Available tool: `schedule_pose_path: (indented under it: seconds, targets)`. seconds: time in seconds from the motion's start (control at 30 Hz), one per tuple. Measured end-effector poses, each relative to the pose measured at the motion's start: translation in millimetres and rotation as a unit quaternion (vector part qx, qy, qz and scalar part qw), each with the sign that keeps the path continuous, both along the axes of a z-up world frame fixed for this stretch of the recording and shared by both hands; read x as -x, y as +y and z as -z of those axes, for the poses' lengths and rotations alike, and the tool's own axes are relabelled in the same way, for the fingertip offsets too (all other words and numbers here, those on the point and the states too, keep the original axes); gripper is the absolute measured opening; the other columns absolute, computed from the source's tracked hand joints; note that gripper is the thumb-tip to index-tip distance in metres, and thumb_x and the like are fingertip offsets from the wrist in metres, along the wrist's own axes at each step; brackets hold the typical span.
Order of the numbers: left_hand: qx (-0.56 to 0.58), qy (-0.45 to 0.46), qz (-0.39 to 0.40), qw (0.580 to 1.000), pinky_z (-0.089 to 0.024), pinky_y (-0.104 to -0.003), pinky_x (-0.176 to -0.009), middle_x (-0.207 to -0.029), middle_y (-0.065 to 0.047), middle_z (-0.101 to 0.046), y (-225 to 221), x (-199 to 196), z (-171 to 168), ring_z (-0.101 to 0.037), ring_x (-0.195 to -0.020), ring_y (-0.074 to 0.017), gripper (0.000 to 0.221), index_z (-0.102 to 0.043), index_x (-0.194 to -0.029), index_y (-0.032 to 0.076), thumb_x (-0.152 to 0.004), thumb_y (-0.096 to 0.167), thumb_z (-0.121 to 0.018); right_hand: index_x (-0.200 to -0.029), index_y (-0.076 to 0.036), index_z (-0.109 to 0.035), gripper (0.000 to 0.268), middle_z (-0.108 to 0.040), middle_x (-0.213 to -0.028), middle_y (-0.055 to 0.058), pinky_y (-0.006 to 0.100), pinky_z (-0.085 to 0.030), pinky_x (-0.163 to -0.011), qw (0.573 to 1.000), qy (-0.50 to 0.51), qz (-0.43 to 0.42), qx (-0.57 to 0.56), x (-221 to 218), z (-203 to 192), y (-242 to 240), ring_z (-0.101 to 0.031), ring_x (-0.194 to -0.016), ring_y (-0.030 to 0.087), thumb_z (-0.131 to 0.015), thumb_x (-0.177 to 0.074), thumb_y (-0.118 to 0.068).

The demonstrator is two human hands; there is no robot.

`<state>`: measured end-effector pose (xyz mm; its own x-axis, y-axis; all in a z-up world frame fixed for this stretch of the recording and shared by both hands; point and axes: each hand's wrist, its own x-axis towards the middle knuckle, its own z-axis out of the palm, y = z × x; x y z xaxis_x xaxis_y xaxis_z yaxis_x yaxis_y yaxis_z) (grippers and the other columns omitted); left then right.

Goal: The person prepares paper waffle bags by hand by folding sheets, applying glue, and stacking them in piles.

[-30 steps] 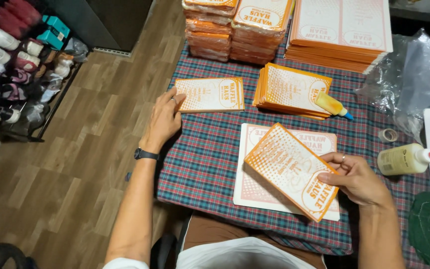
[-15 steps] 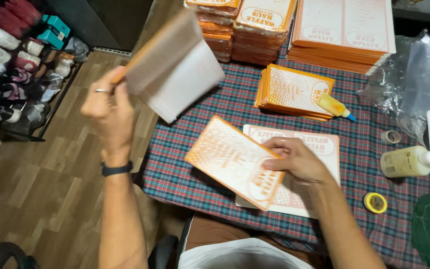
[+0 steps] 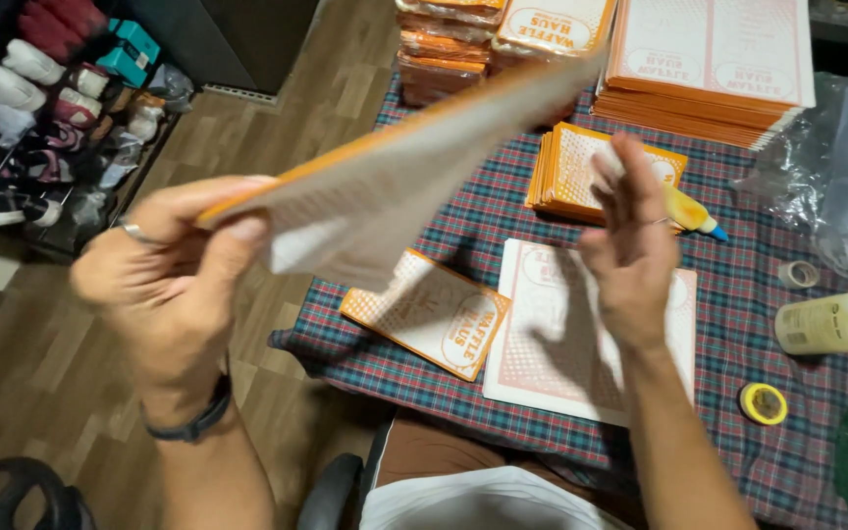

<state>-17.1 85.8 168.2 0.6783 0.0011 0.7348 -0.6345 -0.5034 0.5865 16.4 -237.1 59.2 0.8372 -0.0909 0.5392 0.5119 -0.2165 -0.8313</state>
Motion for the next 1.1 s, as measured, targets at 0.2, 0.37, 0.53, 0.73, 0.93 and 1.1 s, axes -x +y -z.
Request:
schedule_pose_path:
  seconds: [0.2, 0.37, 0.53, 0.73, 0.93, 1.1]
  targets:
    - [0.075, 0.168, 0.157, 0.970, -0.056, -0.023, -0.085, -0.112, -0.012, -0.076, -44, -24, 30, -0.071, -0.096, -0.0152, 0.017, -0.071, -0.114, -0.001, -0.099, 0.005, -0.067, -0.138, 0.004, -0.054, 0.084, -0.058, -0.142, 0.016, 0.029, -0.048, -0.110, 0.994, 0.041, -0.101, -0.013, 11, -40, -34, -0.056, -0.131, 0.022, -0.078, -0.072, -0.043]
    - [0.317, 0.297, 0.380, 0.817, -0.053, -0.028, -0.097, -0.135, -0.013, -0.066, -78, -37, 121, -0.064, -0.117, -0.0148, 0.078, -0.040, -0.149, 0.003, -0.089, 0.032, -0.081, -0.100, -0.004, -0.072, 0.027, -0.073, -0.097, 0.003, 0.020, -0.056, -0.077, 0.982, 0.123, 0.046, -0.136, 26, 5, -58, -0.064, -0.085, 0.006, -0.086, -0.078, -0.002]
    - [0.320, 0.378, 0.281, 0.822, -0.055, -0.024, -0.079, -0.101, -0.005, -0.073, -102, -17, 171, -0.066, -0.090, -0.0097, 0.018, -0.072, -0.108, -0.003, -0.096, 0.010, -0.071, -0.109, -0.006, -0.073, 0.029, -0.072, -0.094, 0.001, 0.016, -0.053, -0.070, 0.972, 0.189, 0.120, -0.072, 50, 32, -88, -0.060, -0.079, 0.002, -0.085, -0.083, -0.005]
    - [0.305, 0.363, 0.140, 0.869, -0.055, -0.023, -0.066, -0.095, -0.004, -0.075, -54, -30, 191, -0.066, -0.079, -0.0078, 0.014, -0.075, -0.105, 0.002, -0.099, 0.003, -0.062, -0.115, -0.001, -0.070, 0.031, -0.072, -0.115, 0.009, 0.028, -0.061, -0.098, 0.974, 0.157, 0.106, -0.126, 64, 92, -148, -0.068, -0.102, 0.014, -0.080, -0.085, -0.005]
    - [0.376, 0.296, 0.107, 0.871, -0.057, -0.025, -0.079, -0.099, -0.007, -0.075, -9, -31, 161, -0.068, -0.085, -0.0098, 0.013, -0.071, -0.104, -0.001, -0.092, 0.000, -0.074, -0.096, -0.003, -0.077, 0.028, -0.074, -0.118, 0.018, 0.036, -0.056, -0.104, 0.988, 0.085, -0.040, 0.123, 71, 91, -158, -0.069, -0.120, 0.031, -0.055, -0.088, 0.013]
    - [0.385, 0.282, 0.102, 0.873, -0.055, -0.023, -0.068, -0.083, -0.003, -0.070, -17, -28, 146, -0.062, -0.071, -0.0068, 0.016, -0.066, -0.102, 0.005, -0.092, 0.010, -0.078, -0.107, -0.012, -0.077, 0.025, -0.072, -0.129, 0.013, 0.049, -0.045, -0.124, 0.960, 0.045, -0.034, 0.273, 76, 64, -145, -0.051, -0.148, 0.040, -0.065, -0.095, 0.007]
